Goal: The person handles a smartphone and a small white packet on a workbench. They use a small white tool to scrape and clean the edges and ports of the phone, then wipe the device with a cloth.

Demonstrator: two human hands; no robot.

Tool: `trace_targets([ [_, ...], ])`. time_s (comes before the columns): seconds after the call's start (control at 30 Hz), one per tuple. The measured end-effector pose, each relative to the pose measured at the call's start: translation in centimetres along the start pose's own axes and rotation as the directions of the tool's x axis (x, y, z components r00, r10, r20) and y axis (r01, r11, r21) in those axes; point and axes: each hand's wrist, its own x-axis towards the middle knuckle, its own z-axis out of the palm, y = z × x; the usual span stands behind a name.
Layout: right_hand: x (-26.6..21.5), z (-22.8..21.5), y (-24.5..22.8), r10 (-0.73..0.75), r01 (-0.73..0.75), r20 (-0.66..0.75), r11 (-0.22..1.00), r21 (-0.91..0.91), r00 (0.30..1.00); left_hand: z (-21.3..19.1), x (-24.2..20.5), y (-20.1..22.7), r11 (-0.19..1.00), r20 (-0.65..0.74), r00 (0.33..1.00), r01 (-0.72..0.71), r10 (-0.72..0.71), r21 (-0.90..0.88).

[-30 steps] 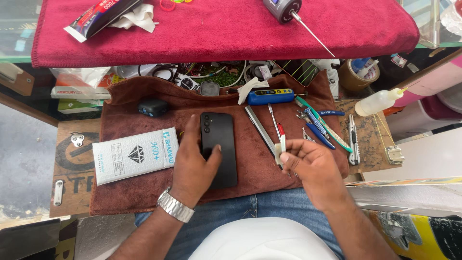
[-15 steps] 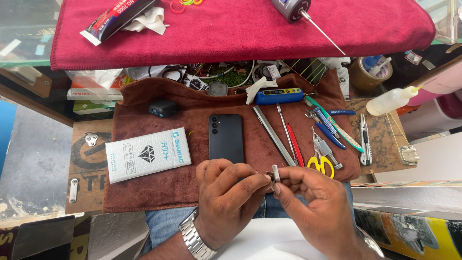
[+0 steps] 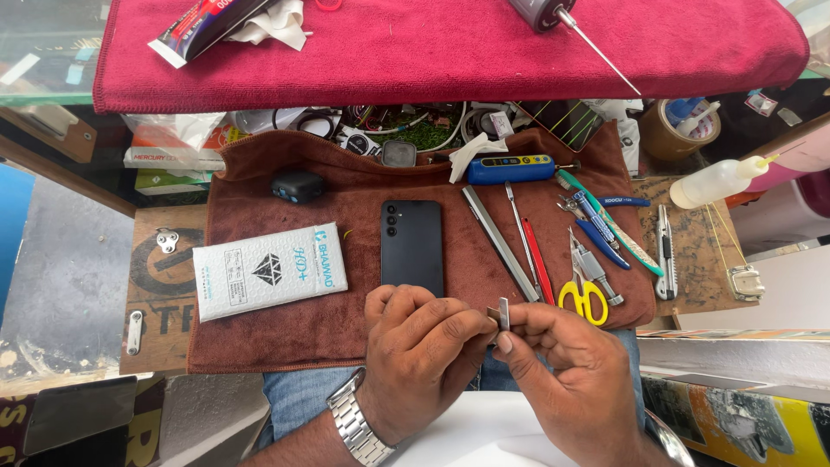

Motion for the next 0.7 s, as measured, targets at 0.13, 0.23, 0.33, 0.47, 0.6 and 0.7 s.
trace_targets([
  [0.13,0.5,0.0,0.6,0.109,-0.105,-0.039,0.990,0.092,0.993,0.1,-0.4,-0.1,0.998,-0.044,0.999,-0.005,0.002,-0.065],
  [0.23,0.7,-0.2,0.8,0.108,-0.102,-0.067,0.991,0.088,0.992,0.3,-0.7,-0.6,0.990,-0.085,0.996,0.016,-0.028,-0.138],
  [0.33,0.6,-0.3,1.0,0.128,-0.121,-0.096,0.990,0.068,0.987,0.7,-1.1,-1.1,0.900,-0.044,0.956,0.258,-0.291,-0.350],
  [0.47,0.6,-0.2,1.4,0.135,-0.136,-0.135,0.991,-0.002,0.982,1.3,-0.6,-2.7,0.060,0.286,0.708,0.420,-0.645,-0.905],
  [0.6,0.9,0.1,1.8,0.168,-0.166,-0.147,0.986,0.021,0.975,0.6,0.0,-4.5,-0.563,0.595,0.622,0.281,-0.510,-0.777],
  [0.7,1.3,0.2,2.1,0.184,-0.184,-0.156,0.983,0.017,0.970,0.4,0.2,-4.7,-0.643,0.614,0.651,0.243,-0.447,-0.726],
])
